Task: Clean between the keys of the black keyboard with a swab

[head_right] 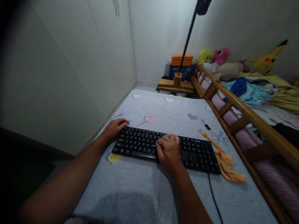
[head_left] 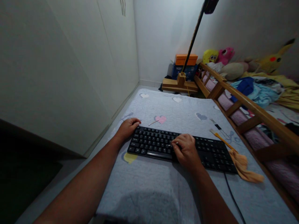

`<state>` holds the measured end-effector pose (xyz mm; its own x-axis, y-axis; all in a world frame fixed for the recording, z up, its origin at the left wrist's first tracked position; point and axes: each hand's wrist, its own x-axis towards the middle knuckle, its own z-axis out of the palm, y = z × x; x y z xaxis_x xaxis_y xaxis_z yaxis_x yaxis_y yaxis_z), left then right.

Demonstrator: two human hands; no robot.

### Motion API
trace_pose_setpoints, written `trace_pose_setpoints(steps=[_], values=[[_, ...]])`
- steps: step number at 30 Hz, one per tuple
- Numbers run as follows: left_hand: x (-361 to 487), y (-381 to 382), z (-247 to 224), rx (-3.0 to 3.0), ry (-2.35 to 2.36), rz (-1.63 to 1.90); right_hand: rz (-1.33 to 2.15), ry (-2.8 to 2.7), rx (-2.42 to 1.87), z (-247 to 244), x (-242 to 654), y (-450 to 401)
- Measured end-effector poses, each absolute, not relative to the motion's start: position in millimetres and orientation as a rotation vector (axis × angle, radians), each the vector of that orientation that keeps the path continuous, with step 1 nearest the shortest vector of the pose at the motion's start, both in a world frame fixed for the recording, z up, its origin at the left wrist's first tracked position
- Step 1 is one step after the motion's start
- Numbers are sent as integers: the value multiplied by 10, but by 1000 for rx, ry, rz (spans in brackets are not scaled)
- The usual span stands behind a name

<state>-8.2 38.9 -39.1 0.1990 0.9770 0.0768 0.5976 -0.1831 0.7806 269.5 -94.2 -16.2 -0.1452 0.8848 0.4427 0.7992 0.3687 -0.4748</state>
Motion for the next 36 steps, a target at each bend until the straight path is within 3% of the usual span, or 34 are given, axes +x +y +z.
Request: trace_pose_setpoints(steps=[36], values=[[-83, 408, -435, 1840, 1453, 811, 270, -1967, -1461, -135, 2726, -948]])
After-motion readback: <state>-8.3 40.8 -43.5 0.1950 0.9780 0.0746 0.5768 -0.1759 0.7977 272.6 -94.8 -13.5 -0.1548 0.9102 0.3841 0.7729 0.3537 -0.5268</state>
